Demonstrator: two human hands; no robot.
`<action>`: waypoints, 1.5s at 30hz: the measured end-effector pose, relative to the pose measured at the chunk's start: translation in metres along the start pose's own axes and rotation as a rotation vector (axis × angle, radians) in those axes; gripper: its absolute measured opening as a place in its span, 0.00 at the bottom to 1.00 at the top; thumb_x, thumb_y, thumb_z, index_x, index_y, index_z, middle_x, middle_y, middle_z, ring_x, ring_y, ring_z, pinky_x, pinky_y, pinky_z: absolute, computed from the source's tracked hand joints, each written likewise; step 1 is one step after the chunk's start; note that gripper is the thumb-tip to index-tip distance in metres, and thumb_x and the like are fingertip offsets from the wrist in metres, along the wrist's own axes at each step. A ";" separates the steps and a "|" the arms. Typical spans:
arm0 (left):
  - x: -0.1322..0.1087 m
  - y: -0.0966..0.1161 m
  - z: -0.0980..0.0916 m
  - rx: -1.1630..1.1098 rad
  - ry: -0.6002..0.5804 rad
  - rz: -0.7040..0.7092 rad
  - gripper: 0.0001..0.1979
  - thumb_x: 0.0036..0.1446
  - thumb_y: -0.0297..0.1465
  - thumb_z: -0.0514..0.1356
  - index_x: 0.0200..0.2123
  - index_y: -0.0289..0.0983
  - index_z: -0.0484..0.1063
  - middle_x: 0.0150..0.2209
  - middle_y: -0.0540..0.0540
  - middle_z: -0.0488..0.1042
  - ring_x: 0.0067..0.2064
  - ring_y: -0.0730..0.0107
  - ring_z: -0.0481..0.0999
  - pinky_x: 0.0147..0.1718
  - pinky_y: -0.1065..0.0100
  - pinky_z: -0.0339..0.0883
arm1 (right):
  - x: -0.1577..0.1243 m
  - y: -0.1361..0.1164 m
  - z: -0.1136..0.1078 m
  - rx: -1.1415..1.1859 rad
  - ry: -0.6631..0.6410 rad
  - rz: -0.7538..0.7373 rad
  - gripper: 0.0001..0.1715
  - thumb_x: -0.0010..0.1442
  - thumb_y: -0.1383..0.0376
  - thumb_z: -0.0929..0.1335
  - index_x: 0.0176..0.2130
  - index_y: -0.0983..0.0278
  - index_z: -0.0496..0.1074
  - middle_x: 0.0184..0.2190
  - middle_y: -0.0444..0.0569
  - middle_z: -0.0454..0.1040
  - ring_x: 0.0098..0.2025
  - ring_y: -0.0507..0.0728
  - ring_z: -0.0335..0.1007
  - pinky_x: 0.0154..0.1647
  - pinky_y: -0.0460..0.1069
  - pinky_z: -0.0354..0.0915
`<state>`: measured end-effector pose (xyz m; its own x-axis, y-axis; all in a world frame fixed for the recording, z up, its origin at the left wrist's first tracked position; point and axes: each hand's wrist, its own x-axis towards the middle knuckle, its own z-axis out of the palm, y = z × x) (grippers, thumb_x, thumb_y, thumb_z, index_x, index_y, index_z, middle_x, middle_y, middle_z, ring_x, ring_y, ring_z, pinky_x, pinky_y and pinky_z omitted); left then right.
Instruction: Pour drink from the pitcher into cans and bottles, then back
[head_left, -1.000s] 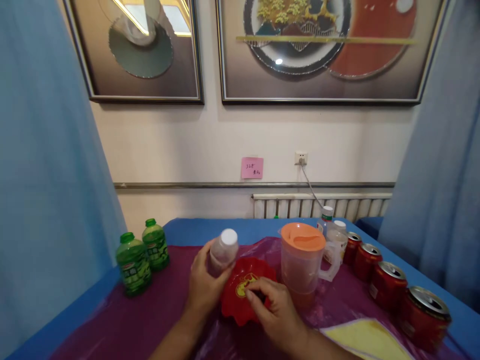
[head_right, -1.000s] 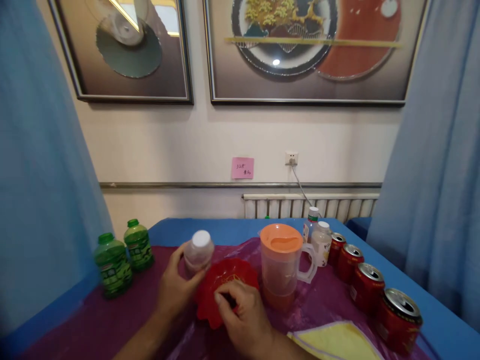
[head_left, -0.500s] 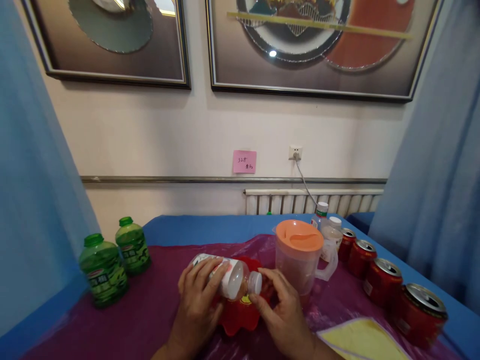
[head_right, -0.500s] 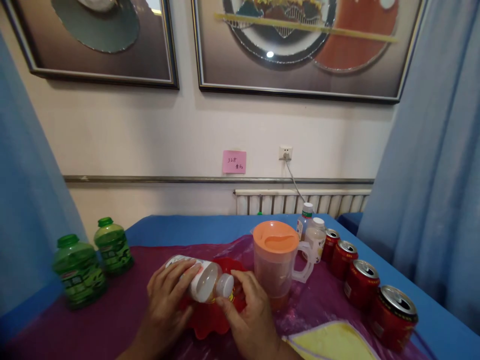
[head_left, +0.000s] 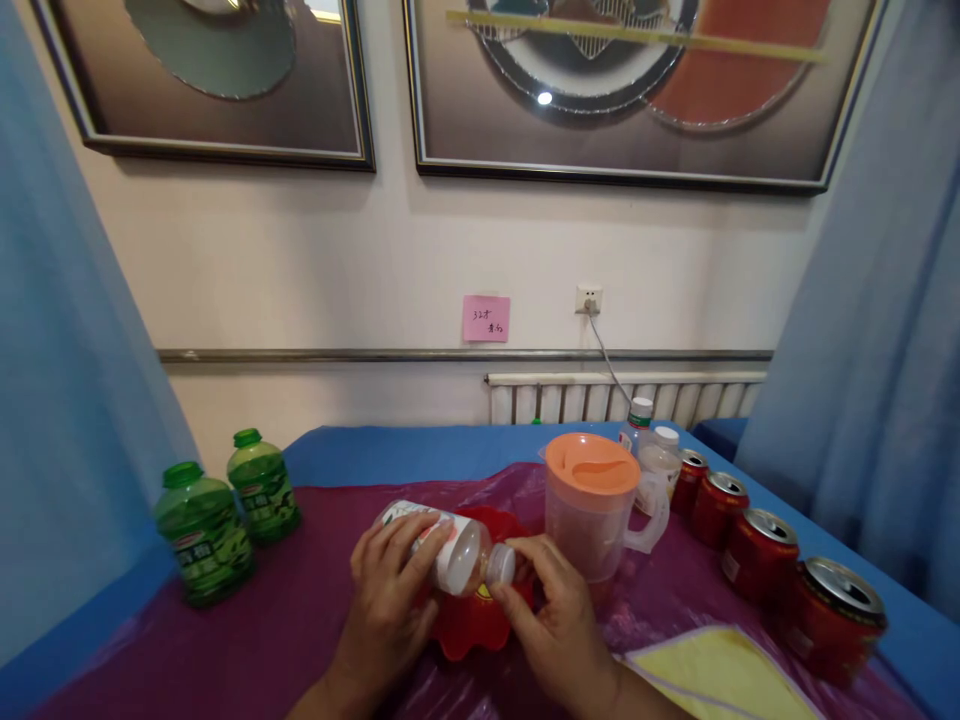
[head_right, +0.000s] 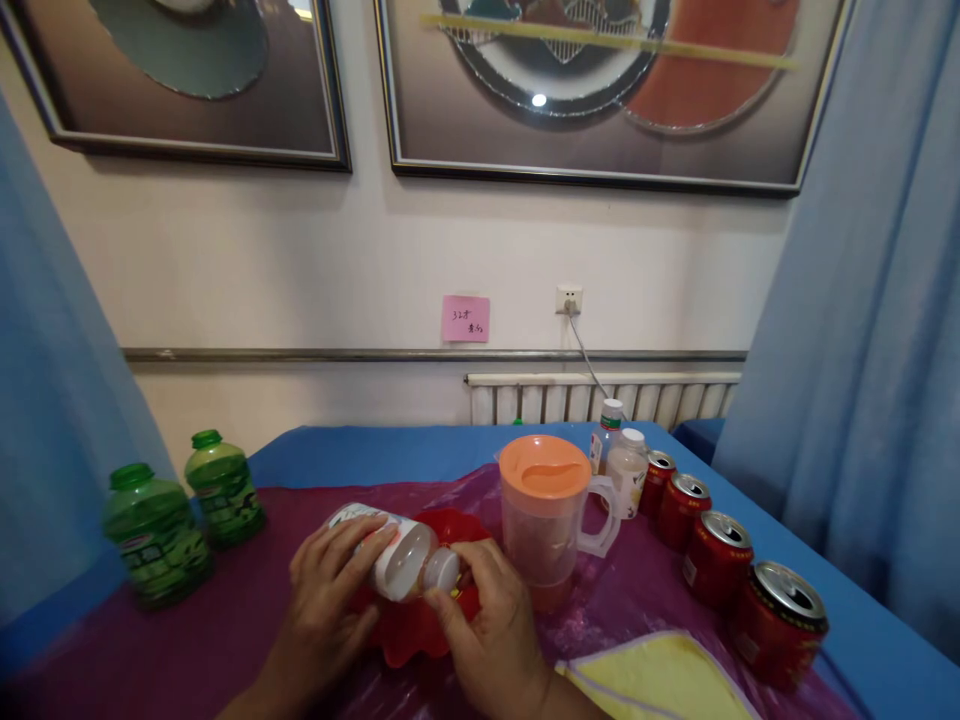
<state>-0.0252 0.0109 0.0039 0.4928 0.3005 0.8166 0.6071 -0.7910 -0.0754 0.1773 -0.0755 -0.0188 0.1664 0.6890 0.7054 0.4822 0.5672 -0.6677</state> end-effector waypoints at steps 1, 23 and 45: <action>0.000 0.000 0.000 -0.007 0.002 0.001 0.29 0.55 0.21 0.54 0.60 0.45 0.65 0.55 0.41 0.73 0.57 0.52 0.68 0.59 0.47 0.55 | -0.001 0.000 0.000 -0.001 -0.003 -0.003 0.13 0.64 0.63 0.70 0.49 0.59 0.71 0.38 0.45 0.75 0.37 0.54 0.71 0.38 0.48 0.67; -0.003 -0.008 0.004 -0.064 -0.052 -0.018 0.29 0.55 0.23 0.56 0.61 0.42 0.64 0.57 0.39 0.72 0.59 0.53 0.67 0.60 0.48 0.56 | -0.007 -0.002 0.001 -0.210 -0.014 -0.148 0.35 0.62 0.69 0.68 0.66 0.57 0.59 0.58 0.56 0.68 0.60 0.62 0.66 0.61 0.59 0.67; 0.000 -0.006 0.003 -0.020 -0.018 0.015 0.30 0.53 0.22 0.55 0.60 0.44 0.67 0.56 0.42 0.75 0.58 0.54 0.70 0.60 0.50 0.58 | -0.004 -0.001 0.001 -0.126 0.090 -0.024 0.29 0.61 0.61 0.72 0.59 0.59 0.66 0.54 0.55 0.71 0.57 0.63 0.68 0.57 0.58 0.68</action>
<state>-0.0266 0.0174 0.0028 0.5129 0.2983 0.8050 0.5872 -0.8060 -0.0754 0.1751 -0.0787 -0.0208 0.2274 0.6291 0.7433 0.5905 0.5179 -0.6190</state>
